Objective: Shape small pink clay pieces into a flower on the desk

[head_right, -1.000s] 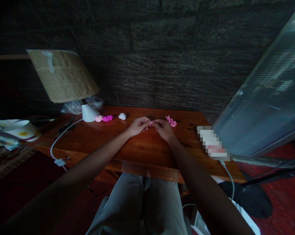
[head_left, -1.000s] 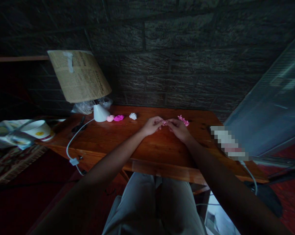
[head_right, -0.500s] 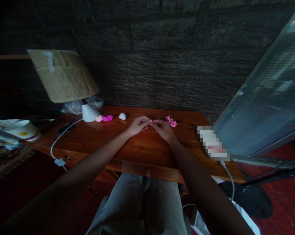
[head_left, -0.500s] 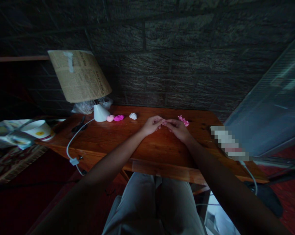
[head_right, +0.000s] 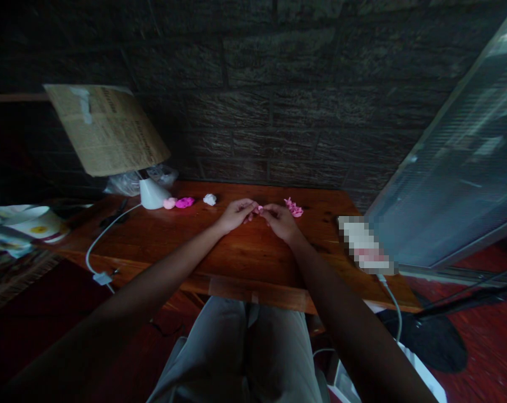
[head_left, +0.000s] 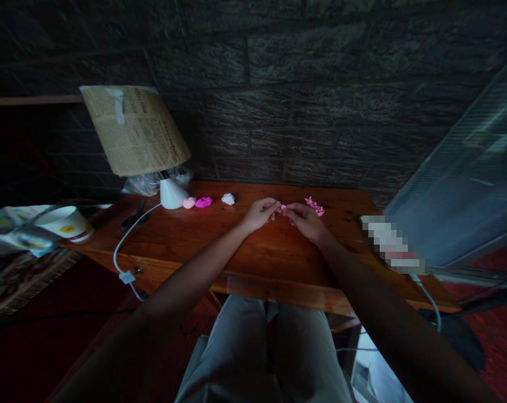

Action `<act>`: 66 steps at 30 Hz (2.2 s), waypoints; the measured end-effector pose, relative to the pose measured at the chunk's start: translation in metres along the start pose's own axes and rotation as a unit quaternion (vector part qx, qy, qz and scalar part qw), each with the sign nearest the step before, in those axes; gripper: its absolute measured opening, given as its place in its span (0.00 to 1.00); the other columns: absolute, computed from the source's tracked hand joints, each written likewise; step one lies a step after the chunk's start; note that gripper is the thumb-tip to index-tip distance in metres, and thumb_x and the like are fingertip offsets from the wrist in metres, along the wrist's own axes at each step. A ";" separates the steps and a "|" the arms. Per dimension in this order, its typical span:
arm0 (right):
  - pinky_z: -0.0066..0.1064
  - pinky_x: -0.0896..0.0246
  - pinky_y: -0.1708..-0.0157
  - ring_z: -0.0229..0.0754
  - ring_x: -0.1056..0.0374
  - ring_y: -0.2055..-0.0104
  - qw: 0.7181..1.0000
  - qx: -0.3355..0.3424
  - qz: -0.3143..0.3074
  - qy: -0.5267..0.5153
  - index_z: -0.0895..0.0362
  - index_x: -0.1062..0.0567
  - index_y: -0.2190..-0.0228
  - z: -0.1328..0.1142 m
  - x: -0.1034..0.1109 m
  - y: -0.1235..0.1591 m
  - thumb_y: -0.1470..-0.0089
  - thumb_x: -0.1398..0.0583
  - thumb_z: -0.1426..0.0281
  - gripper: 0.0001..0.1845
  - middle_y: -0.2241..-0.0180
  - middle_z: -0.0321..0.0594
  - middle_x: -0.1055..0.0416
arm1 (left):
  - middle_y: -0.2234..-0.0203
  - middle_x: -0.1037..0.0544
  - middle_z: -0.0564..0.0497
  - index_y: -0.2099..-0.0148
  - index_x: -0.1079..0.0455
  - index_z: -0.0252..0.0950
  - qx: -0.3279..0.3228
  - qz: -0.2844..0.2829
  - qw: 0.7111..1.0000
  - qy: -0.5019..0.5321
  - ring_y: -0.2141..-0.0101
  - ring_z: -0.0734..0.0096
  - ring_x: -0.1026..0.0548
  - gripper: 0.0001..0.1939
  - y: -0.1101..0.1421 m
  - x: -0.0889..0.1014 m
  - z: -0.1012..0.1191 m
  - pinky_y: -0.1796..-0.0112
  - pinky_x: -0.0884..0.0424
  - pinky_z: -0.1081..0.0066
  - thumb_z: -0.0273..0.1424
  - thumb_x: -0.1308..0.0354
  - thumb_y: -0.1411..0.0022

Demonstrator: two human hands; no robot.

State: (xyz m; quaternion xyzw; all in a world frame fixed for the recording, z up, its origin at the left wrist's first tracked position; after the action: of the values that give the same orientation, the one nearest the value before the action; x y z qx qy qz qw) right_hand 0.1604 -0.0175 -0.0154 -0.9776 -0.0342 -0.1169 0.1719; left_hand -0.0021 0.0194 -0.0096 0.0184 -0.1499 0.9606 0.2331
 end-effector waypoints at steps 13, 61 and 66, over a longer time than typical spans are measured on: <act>0.29 0.45 0.77 0.34 0.41 0.78 0.999 -0.024 0.022 -0.007 0.55 0.21 0.70 -0.005 0.000 0.002 0.53 0.35 0.47 0.23 0.75 0.36 0.28 | 0.75 0.25 0.52 0.65 0.28 0.33 -0.031 -0.024 0.999 -0.022 0.79 0.81 0.34 0.18 0.001 0.000 -0.001 0.77 0.39 0.78 0.45 0.37 0.42; 0.23 0.46 0.80 0.28 0.43 0.79 0.932 -0.084 0.219 -0.276 0.52 0.19 0.71 -0.025 0.029 0.005 0.69 0.25 0.62 0.19 0.73 0.31 0.26 | 0.60 0.18 0.44 0.60 0.22 0.35 -0.027 -0.097 0.891 -0.444 0.57 0.59 0.22 0.09 -0.018 -0.050 0.016 0.55 0.29 0.65 0.30 0.43 0.36; 0.24 0.46 0.79 0.29 0.42 0.78 0.936 -0.097 0.212 -0.265 0.51 0.19 0.69 -0.029 0.027 0.005 0.67 0.26 0.64 0.17 0.71 0.31 0.24 | 0.65 0.18 0.46 0.61 0.24 0.30 -0.029 -0.121 0.977 -0.175 0.66 0.71 0.23 0.05 -0.016 -0.033 0.007 0.62 0.29 0.71 0.27 0.40 0.38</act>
State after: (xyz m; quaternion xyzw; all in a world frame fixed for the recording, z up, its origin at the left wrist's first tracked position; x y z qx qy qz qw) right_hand 0.1813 -0.0319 0.0159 -0.9696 0.1409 0.1824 0.0816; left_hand 0.0342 0.0164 -0.0018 0.1970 -0.2128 0.9026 0.3181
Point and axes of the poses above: each hand's wrist, its own y-axis away from the middle knuckle, its own x-axis out of the back of the hand, z = x × y, the point moved 2 cm from there along -y, towards the middle knuckle
